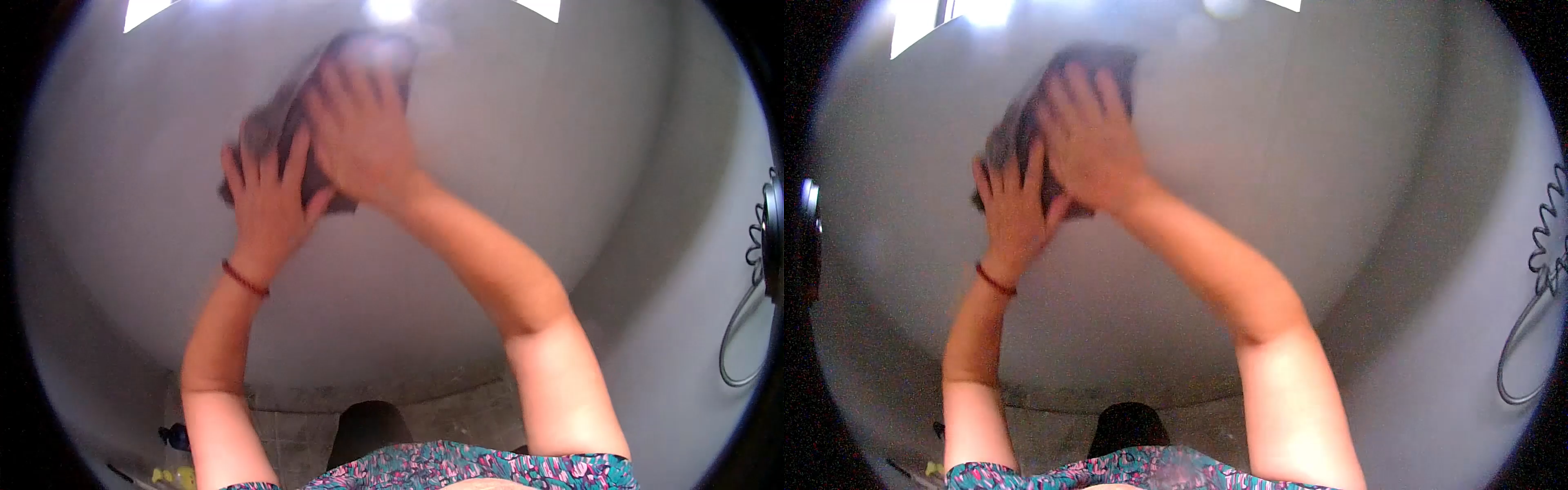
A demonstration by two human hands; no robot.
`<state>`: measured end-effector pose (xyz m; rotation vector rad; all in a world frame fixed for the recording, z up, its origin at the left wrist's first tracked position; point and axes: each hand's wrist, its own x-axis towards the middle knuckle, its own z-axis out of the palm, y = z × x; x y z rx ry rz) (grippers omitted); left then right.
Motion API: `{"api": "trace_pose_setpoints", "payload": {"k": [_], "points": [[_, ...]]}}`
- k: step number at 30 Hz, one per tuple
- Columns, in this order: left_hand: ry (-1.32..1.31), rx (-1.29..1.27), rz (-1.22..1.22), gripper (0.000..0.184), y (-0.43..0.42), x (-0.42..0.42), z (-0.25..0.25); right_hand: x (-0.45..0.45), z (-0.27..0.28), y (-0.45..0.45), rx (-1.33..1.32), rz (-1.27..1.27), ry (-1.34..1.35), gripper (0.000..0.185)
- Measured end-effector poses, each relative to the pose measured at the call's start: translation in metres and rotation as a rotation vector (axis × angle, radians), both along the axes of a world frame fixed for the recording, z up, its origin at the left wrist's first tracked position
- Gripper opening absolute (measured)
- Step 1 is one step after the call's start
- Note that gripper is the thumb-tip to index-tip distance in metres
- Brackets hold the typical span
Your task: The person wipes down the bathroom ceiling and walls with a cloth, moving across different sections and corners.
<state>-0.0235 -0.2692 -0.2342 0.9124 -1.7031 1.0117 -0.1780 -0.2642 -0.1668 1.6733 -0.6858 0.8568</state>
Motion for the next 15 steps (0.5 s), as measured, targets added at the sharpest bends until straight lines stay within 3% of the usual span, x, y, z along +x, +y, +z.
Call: {"api": "trace_pose_setpoints", "payload": {"k": [4, 7, 10, 15], "points": [[-0.009, 0.216, 0.095, 0.081, 0.011, 0.030, -0.069, 0.017, -0.077, 0.001, 0.220, 0.043, -0.003, 0.044], [-0.031, 0.370, -0.031, 0.081, 0.029, -0.006, -0.066, -0.026, -0.102, 0.024, 0.317, -0.141, -0.108, 0.053], [-0.043, 0.193, -0.289, 0.079, 0.034, -0.040, -0.037, -0.058, -0.090, 0.033, 0.133, -0.267, -0.233, 0.059], [0.108, -0.082, -0.511, 0.068, 0.015, -0.048, 0.035, -0.047, 0.003, 0.002, -0.253, -0.444, -0.257, 0.055]]}}
